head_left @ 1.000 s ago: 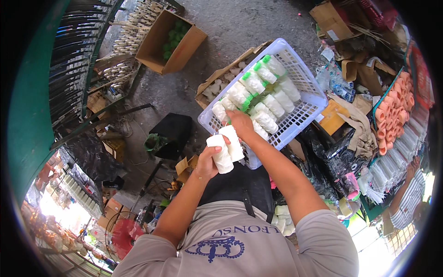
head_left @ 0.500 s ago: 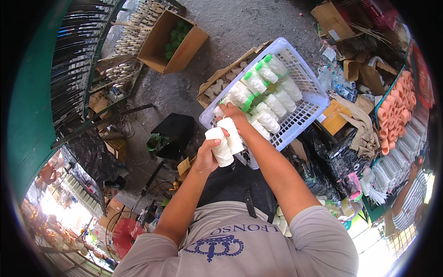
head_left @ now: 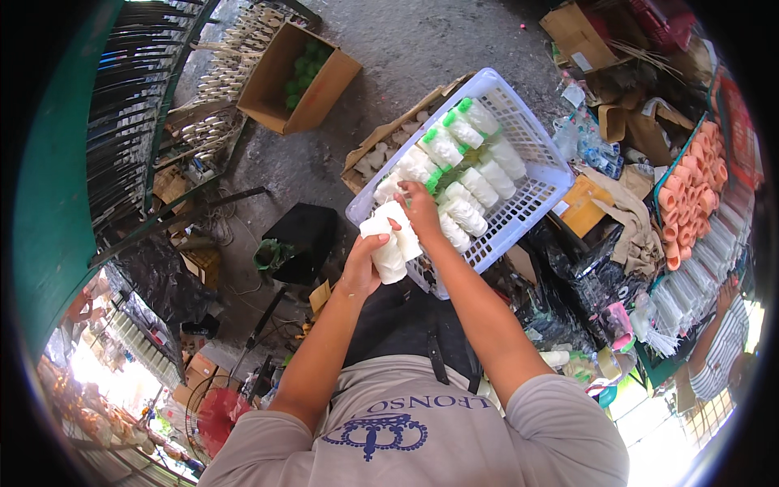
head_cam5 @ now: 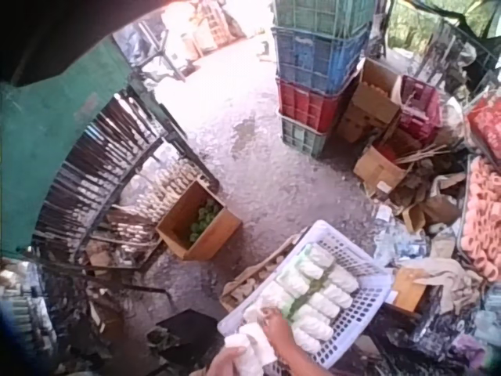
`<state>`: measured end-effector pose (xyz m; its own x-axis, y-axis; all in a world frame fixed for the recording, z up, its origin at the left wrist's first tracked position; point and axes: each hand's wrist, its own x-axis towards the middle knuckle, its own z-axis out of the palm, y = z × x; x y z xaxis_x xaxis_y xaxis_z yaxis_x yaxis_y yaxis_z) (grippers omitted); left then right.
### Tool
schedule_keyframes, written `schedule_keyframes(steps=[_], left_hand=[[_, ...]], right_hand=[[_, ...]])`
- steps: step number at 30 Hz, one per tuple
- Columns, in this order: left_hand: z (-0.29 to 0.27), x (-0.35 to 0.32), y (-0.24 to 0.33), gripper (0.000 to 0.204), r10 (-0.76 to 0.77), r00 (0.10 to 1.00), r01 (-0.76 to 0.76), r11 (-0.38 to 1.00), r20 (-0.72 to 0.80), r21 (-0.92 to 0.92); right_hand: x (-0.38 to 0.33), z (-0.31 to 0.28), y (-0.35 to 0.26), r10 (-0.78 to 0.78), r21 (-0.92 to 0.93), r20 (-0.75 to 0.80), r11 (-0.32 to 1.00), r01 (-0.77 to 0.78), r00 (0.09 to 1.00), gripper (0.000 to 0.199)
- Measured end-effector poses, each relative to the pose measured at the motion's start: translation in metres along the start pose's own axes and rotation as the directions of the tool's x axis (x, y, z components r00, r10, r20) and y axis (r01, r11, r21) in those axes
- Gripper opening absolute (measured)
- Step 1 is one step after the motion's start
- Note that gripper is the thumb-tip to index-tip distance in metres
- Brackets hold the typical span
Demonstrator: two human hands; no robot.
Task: The person assembles small cylindrical candles by inserting green wick holders into the open ends of white wax cylinders. They pick up the components from a table, insert the green pieces into the white cylinders, and place the finished items into a white plastic basket.
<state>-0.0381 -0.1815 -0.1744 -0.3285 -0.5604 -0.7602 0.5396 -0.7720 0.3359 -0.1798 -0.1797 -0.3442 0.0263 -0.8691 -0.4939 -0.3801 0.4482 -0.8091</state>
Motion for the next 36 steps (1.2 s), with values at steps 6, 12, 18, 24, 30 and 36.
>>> schedule_keyframes(steps=[6, 12, 18, 24, 30, 36], left_hand=[[0.011, 0.023, -0.003, 0.035, -0.006, 0.998, 0.009, 0.999, -0.060, 0.048], [0.021, 0.067, -0.018, 0.034, 0.044, 0.956, -0.043, 0.999, -0.290, 0.007], [-0.004, 0.143, -0.051, 0.073, 0.152, 0.767, 0.001, 0.971, -0.624, 0.239], [0.007, 0.166, -0.082, 0.079, 0.517, 0.517, 0.227, 0.686, -0.683, 0.691], [0.008, 0.157, -0.081, 0.068, 0.598, 0.508, 0.201, 0.617, -0.620, 0.761], [0.006, 0.155, -0.088, 0.057, 0.688, 0.388, 0.286, 0.542, -0.613, 0.790]], right_hand=[[-0.022, -0.097, -0.060, 0.218, 0.682, 0.599, 0.366, -0.634, 0.770, 0.049], [0.001, -0.108, -0.046, 0.109, 0.011, 0.101, 0.994, -0.111, 0.989, 0.066], [0.041, -0.092, -0.029, -0.230, -0.289, -0.108, 0.938, 0.191, 0.967, 0.062], [0.023, -0.085, -0.037, -0.134, -0.351, -0.265, 0.936, 0.034, 0.955, 0.044], [0.033, -0.087, -0.026, -0.256, -0.470, -0.256, 0.876, 0.111, 0.932, 0.033], [0.043, -0.104, -0.030, -0.253, -0.583, -0.079, 0.796, 0.161, 0.964, 0.041]])
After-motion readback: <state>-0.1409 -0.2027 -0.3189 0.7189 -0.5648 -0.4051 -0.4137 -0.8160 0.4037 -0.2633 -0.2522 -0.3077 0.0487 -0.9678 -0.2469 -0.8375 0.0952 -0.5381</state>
